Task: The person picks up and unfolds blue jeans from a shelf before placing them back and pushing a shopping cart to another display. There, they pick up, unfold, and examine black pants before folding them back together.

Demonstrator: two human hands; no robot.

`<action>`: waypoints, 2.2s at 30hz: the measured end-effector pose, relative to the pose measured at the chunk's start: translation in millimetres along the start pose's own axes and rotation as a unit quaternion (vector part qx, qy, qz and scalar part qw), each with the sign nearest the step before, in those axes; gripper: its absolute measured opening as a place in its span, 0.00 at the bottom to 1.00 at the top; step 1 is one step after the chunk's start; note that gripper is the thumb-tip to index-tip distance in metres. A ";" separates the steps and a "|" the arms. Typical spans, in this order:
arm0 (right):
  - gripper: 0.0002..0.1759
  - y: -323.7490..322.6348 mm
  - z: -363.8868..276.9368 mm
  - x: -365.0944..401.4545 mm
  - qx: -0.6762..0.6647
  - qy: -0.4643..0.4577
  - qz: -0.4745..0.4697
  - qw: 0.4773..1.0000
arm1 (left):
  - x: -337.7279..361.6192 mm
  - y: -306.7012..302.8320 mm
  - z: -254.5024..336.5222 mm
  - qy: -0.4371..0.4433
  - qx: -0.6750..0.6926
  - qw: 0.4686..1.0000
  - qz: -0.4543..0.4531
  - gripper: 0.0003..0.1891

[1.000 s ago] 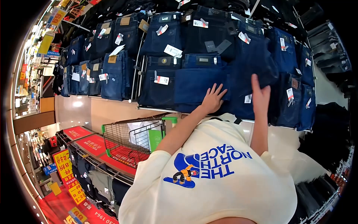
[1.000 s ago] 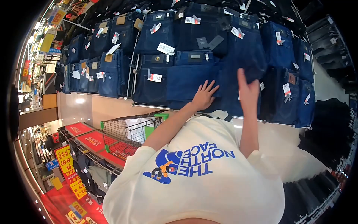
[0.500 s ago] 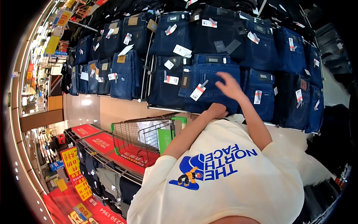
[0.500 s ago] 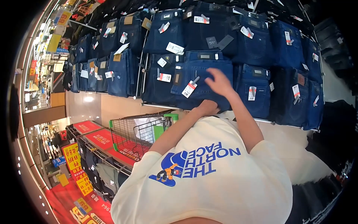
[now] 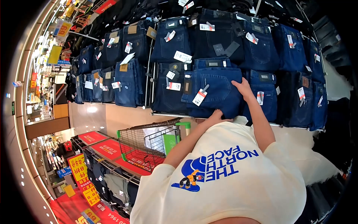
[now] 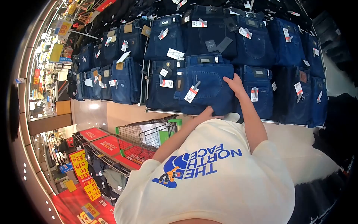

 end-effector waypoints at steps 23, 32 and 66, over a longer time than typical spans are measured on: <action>0.19 59.6 -120.0 125.4 -0.344 0.048 -0.209 0.914 | 80.2 -169.7 89.0 -0.187 0.441 0.699 0.531 0.11; 0.15 -86.5 -202.9 210.7 -0.507 -0.216 -0.103 0.828 | -68.4 -243.0 236.1 0.027 0.463 0.818 0.341 0.28; 0.28 -133.7 260.8 58.7 -0.523 0.267 0.115 0.801 | -44.3 -4.1 4.1 -0.085 0.209 0.967 0.118 0.27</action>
Point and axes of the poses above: each hand's wrist, its own x-axis away from the middle knuckle, its own y-axis out of the palm, z = x × y, the point moved 8 cm from there along -x, towards the middle knuckle, and after that the axes turned 15 degrees about y, right-handed, at the moved point
